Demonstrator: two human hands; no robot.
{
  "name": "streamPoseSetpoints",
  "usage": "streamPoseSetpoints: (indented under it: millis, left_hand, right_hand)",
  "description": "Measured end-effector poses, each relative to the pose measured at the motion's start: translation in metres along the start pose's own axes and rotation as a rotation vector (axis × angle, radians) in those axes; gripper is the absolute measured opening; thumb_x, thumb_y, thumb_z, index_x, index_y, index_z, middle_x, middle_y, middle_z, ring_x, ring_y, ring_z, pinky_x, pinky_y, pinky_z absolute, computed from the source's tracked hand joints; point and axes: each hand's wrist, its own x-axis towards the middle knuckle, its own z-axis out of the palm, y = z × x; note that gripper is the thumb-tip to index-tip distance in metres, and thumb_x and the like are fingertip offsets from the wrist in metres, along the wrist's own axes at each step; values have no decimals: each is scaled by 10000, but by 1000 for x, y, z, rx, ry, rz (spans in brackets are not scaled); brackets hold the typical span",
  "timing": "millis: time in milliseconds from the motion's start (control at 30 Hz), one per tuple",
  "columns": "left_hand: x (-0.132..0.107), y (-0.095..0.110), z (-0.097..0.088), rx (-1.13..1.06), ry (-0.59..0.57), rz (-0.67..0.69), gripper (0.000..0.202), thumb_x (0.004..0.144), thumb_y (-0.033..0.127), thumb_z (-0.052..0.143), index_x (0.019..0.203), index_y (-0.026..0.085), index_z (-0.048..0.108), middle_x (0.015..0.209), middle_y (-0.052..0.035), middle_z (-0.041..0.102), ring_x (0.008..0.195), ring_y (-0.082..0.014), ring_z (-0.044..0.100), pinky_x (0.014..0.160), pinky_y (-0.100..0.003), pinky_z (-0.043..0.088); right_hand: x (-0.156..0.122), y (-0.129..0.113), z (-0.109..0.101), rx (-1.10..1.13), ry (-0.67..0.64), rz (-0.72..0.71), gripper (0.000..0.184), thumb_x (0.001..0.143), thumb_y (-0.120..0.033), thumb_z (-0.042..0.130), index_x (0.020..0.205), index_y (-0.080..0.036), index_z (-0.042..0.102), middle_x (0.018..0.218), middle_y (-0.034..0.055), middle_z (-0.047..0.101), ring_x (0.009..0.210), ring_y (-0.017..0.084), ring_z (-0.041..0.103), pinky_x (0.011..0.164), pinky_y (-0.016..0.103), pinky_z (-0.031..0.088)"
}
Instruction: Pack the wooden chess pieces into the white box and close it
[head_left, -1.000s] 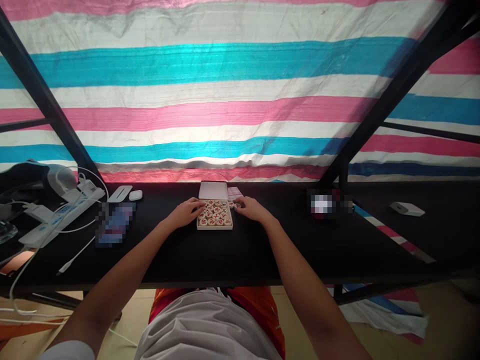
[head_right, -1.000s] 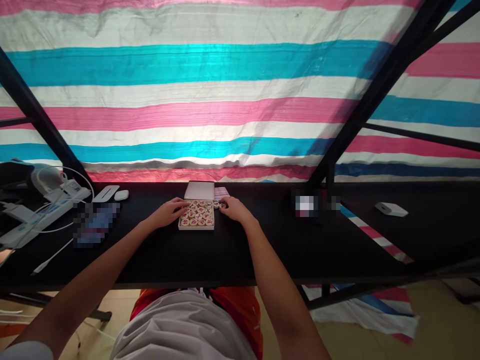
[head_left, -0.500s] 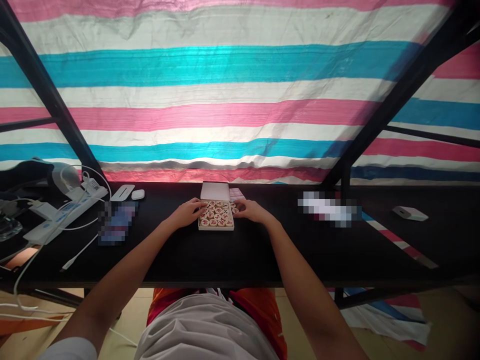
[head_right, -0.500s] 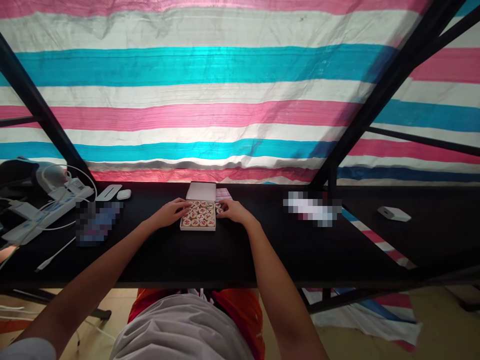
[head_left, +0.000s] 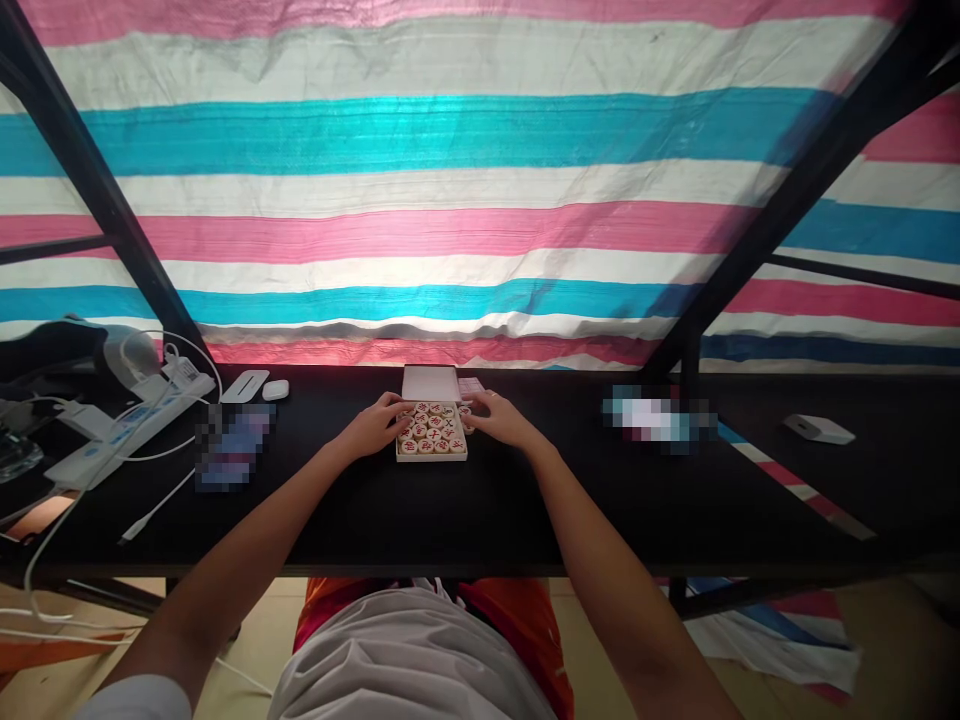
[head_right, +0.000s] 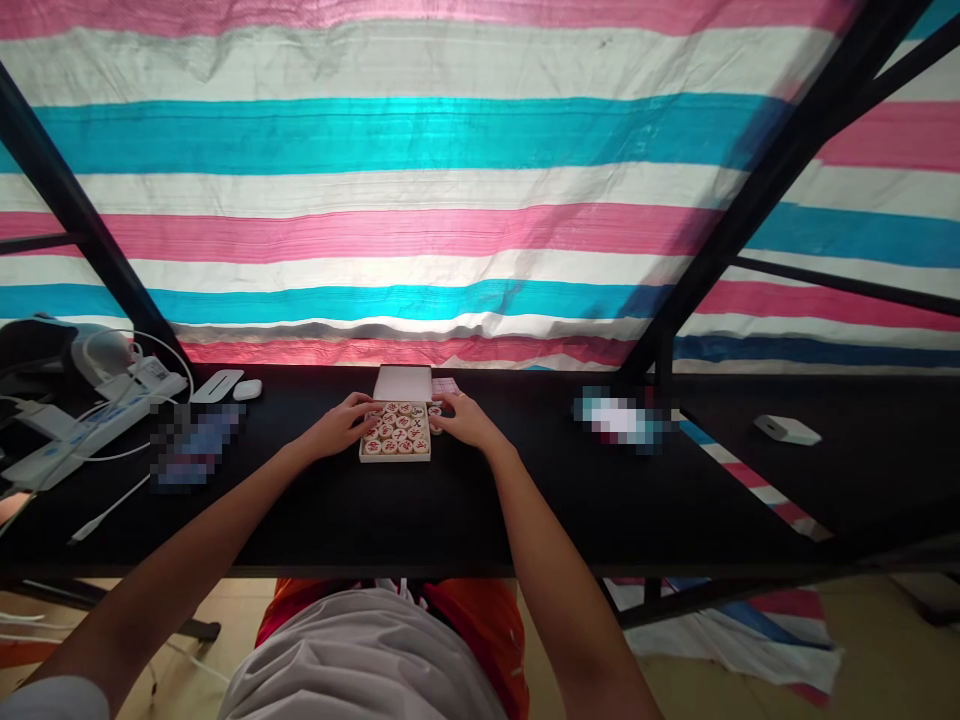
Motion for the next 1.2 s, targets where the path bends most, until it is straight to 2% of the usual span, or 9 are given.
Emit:
streamPoseSetpoints:
  millis: [67,133,300,533,800,967,1033,1100,1200]
  left_hand:
    - [0,0,1,6,-2,-8,451,898,514,346,1211,271,562,1226,-56,469,935,-201,600,860,-308,469]
    - [0,0,1,10,-13,-10,446,897,514,345,1201,272,567,1223,-55,471,944,-206,598,858,-314,470]
    - [-1,3,-1,24,-19,-16,448,898,509,341,1221,276,546,1233,-58,466,971,-209,589,867,-319,467]
    - [-2,10,0,47,-15,-30,428,916,457,316,1259,287,505,1223,-54,469,1009,-211,575,879,-315,462]
    - [0,14,7,122,19,-22,409,933,401,294,1271,269,481,1180,-65,491,1055,-220,548,900,-320,445]
    - [1,17,6,131,53,-41,411,931,417,294,1261,246,472,1162,-70,497,1006,-213,567,825,-302,466]
    - [0,17,2,123,77,-59,386,930,412,293,1192,238,517,1112,-65,521,973,-205,577,760,-283,471]
    - [-1,18,-3,130,85,-74,347,922,391,310,1047,218,583,1000,-58,563,901,-199,591,705,-275,461]
    - [-2,17,-12,137,6,-37,303,890,372,366,816,203,607,800,-37,597,747,-189,594,634,-269,430]
  right_hand:
    - [0,-8,3,7,89,-66,319,775,-322,585,1063,-197,639,950,51,580,885,170,557,832,309,444]
    - [0,-14,7,17,115,-126,272,783,-303,568,1024,-207,652,982,54,570,914,173,549,830,305,449]
    - [0,-19,17,11,-34,-213,317,725,-147,555,1012,-218,670,1055,55,553,911,155,541,822,287,451]
    - [-1,-18,19,-34,-41,-230,403,707,-95,537,1069,-226,653,1076,61,550,989,174,522,882,302,429]
    - [-1,-20,22,-81,19,-229,315,775,-143,523,1051,-211,657,1055,71,568,964,180,529,893,320,429]
    - [1,-22,27,-146,44,-250,321,818,-106,456,1042,-193,668,1057,81,585,982,181,530,921,325,416]
    - [2,-21,28,-175,50,-265,353,819,-85,442,1068,-201,662,1093,78,585,1016,182,522,943,322,405]
    - [2,-20,29,-199,47,-275,367,821,-78,434,1074,-214,663,1112,71,592,1037,183,517,958,323,397]
    - [3,-20,29,-216,50,-279,346,819,-85,444,1044,-213,674,1098,71,606,1023,186,523,955,327,400]
